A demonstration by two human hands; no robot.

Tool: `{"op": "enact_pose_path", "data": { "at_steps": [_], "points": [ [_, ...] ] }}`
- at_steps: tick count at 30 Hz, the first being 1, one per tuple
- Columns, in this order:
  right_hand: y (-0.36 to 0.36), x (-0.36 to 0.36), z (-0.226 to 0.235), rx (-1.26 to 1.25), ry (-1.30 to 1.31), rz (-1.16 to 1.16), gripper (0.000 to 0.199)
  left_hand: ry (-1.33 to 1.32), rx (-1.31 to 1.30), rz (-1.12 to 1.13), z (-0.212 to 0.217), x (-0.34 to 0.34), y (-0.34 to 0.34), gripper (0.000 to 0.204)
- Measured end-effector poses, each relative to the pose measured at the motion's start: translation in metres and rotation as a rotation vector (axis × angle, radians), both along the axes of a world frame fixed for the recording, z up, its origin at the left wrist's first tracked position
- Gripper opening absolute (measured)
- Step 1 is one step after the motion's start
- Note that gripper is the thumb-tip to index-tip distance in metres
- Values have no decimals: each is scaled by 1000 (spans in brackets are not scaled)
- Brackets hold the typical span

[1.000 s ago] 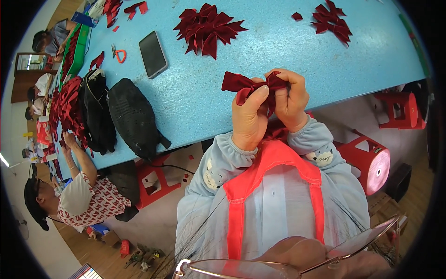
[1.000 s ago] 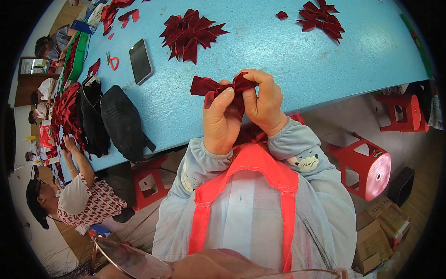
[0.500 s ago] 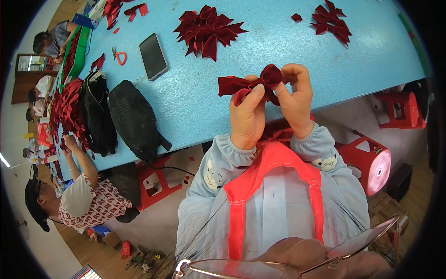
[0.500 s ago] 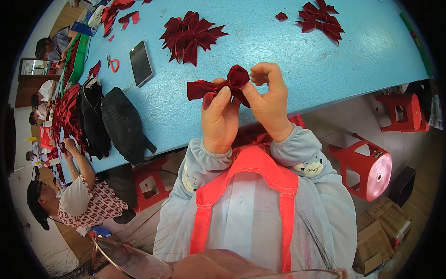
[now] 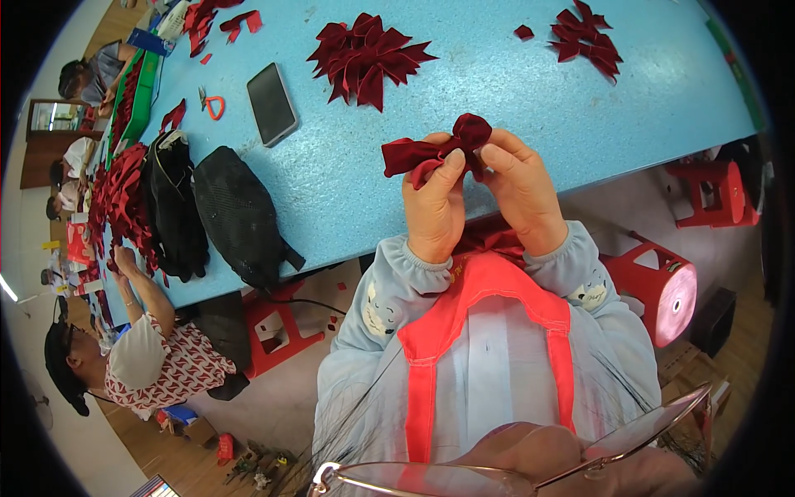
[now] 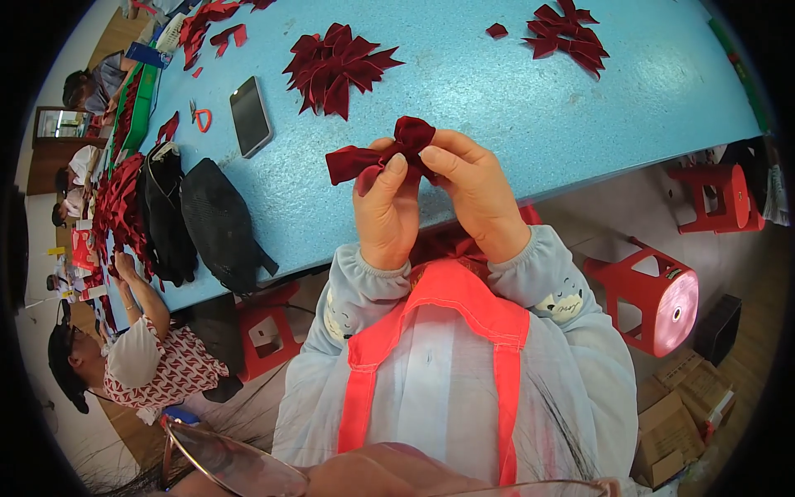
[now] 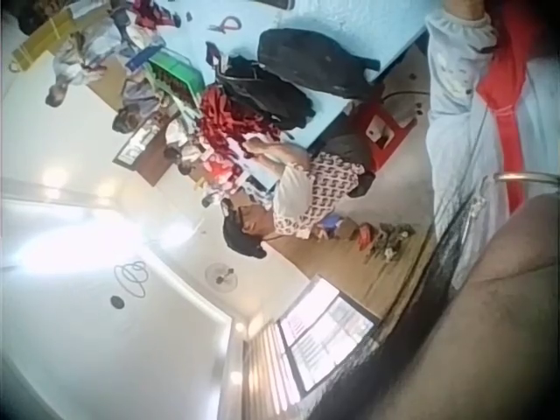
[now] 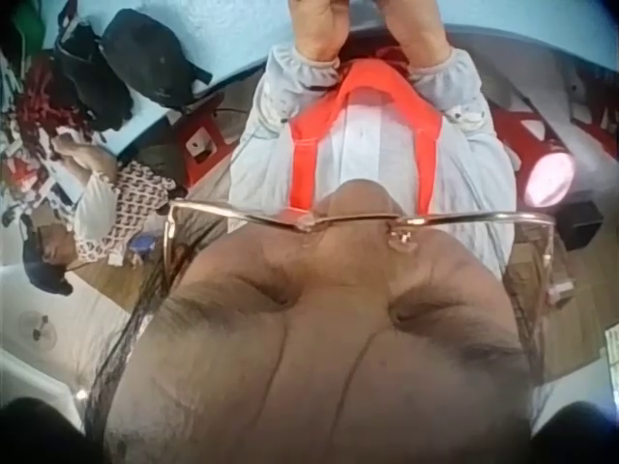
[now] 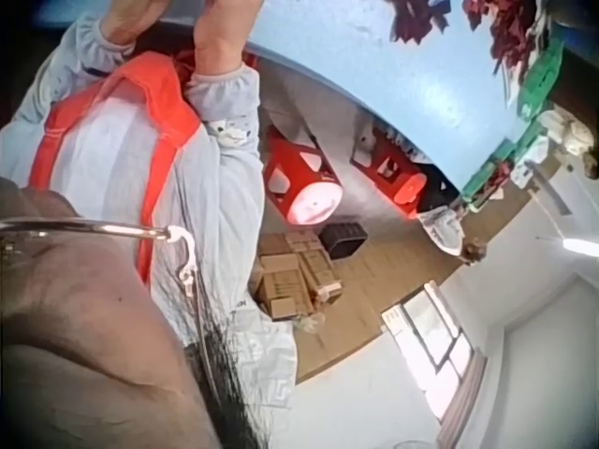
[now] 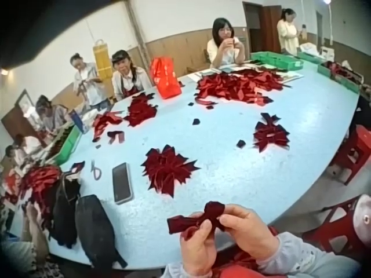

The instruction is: Assembling red fabric bows at a workstation.

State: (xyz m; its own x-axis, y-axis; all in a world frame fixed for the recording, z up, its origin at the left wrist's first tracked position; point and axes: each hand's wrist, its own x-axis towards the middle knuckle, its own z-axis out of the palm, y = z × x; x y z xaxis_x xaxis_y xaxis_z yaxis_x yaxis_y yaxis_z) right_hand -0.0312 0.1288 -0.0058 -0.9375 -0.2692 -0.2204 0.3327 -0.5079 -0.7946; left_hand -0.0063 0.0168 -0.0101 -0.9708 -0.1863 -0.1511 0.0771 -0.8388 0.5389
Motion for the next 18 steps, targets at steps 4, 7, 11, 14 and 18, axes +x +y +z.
{"op": "enact_pose_path", "data": {
  "at_steps": [4, 7, 11, 14, 18],
  "points": [
    [1, -2, 6, -180, -88, 16, 24, -13, -136, 9, -8, 1, -1, 26],
    [14, -8, -9, -319, -108, 207, 25, -16, -152, 11, -10, 0, -3, 25],
    [5, -9, 3, -162, -32, 147, 21, -19, -339, -54, -11, 1, -2, 29],
    [1, -7, -2, -184, -11, 57, 20, -40, -229, -49, -15, -1, 2, 26],
    [-6, -4, -16, -274, -63, -47, 20, -56, -139, -76, -16, -1, -1, 24]
  ]
}}
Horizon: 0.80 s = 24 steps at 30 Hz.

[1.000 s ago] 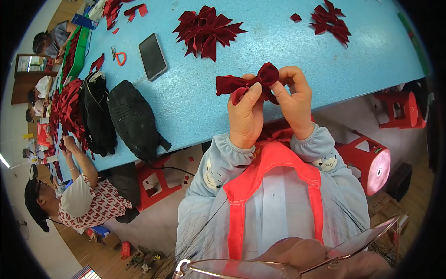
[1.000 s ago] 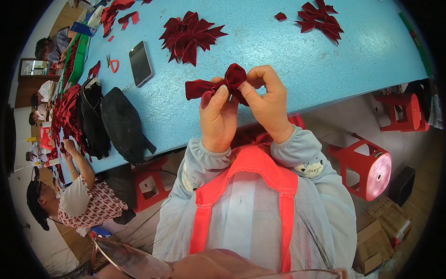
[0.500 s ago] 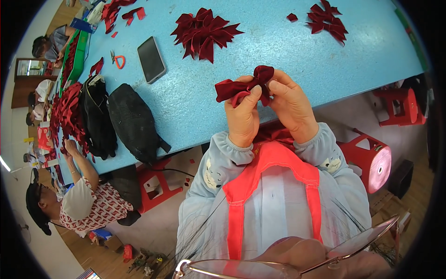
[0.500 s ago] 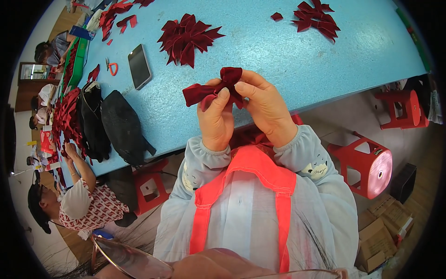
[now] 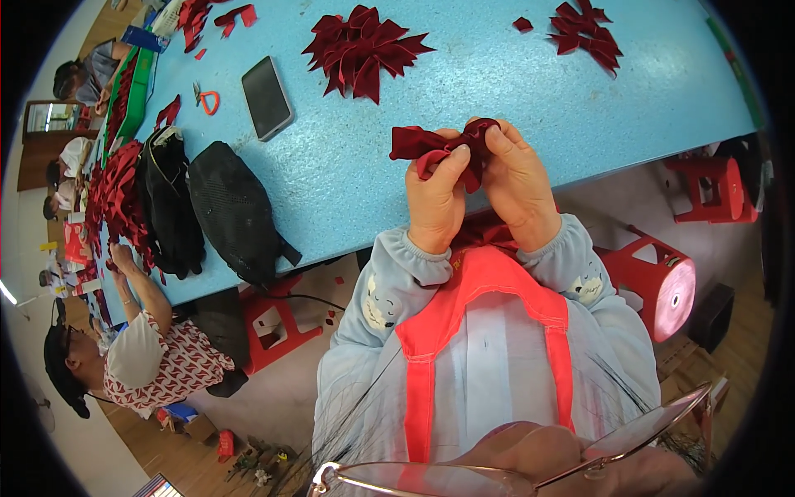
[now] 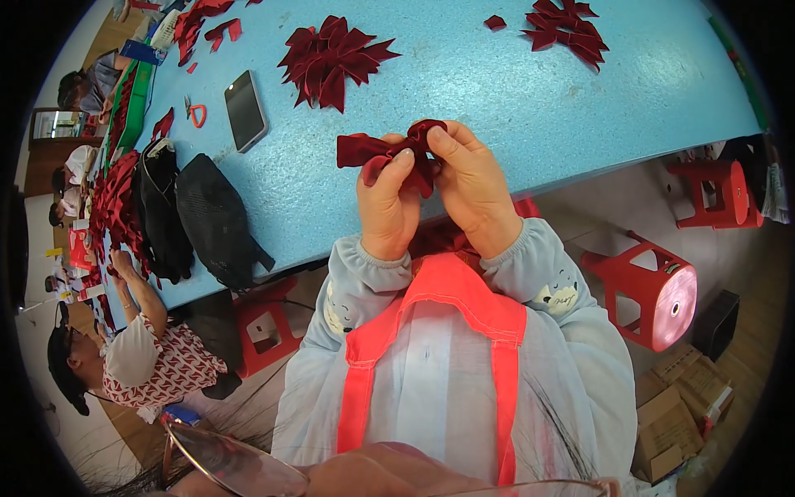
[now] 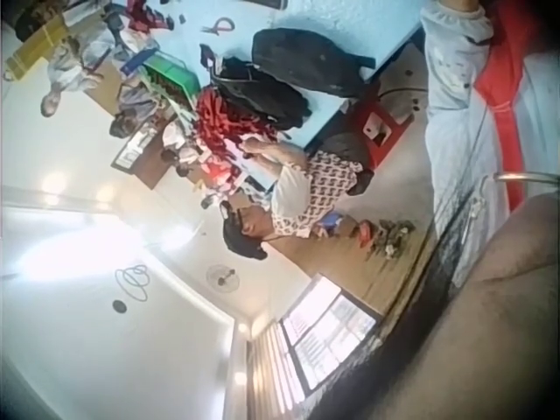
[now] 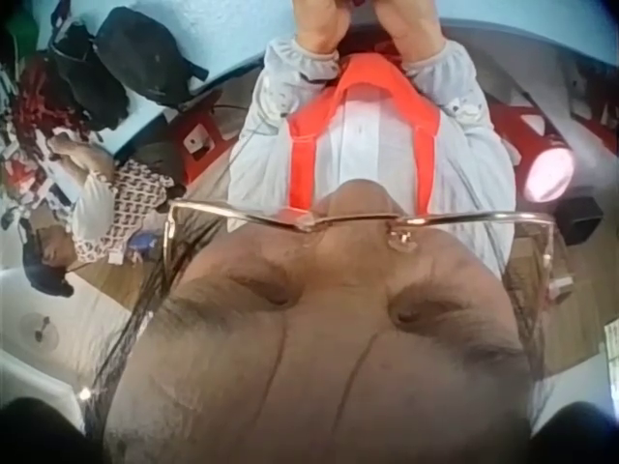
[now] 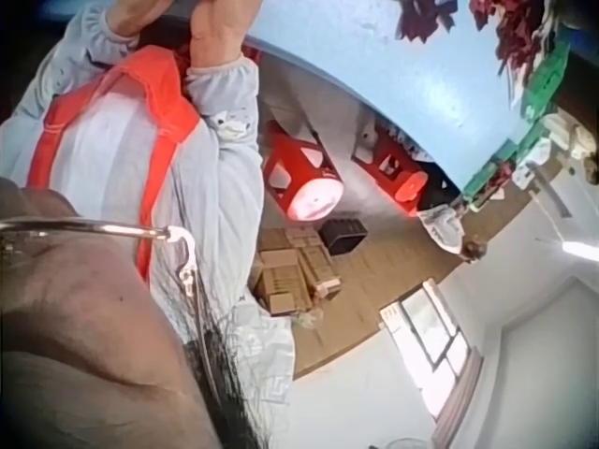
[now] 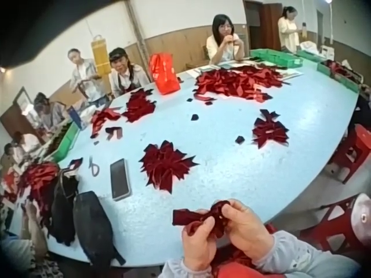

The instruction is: Assembling red fabric bows at a workstation.

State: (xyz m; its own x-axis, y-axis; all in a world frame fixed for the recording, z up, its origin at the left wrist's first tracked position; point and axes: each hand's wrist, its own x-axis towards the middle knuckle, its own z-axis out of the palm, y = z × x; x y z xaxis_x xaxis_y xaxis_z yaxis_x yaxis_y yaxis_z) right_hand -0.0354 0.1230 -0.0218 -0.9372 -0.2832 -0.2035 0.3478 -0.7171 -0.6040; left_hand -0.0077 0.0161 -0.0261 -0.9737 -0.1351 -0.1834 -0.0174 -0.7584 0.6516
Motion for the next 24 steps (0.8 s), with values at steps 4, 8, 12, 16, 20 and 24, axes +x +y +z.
{"op": "enact_pose_path", "data": {
  "at_steps": [4, 8, 12, 16, 20, 24],
  "points": [
    [2, 1, -2, -146, -120, -9, 21, -1, 19, -43, 2, -2, -4, 24],
    [-2, 3, -4, -249, -200, -26, 22, 6, 32, -62, 4, -2, -5, 24],
    [-11, 5, 7, -49, -71, -42, 25, -20, 29, -20, 1, -4, -5, 23],
    [-9, 0, -5, 31, -68, -44, 27, -43, 75, -9, -2, -4, -5, 23],
    [-2, -2, -16, -93, -149, 3, 26, -53, 125, -61, 0, -5, -9, 20],
    [2, -1, -17, -226, -179, 36, 24, -59, 149, -110, 2, -6, -12, 20]
  ]
}}
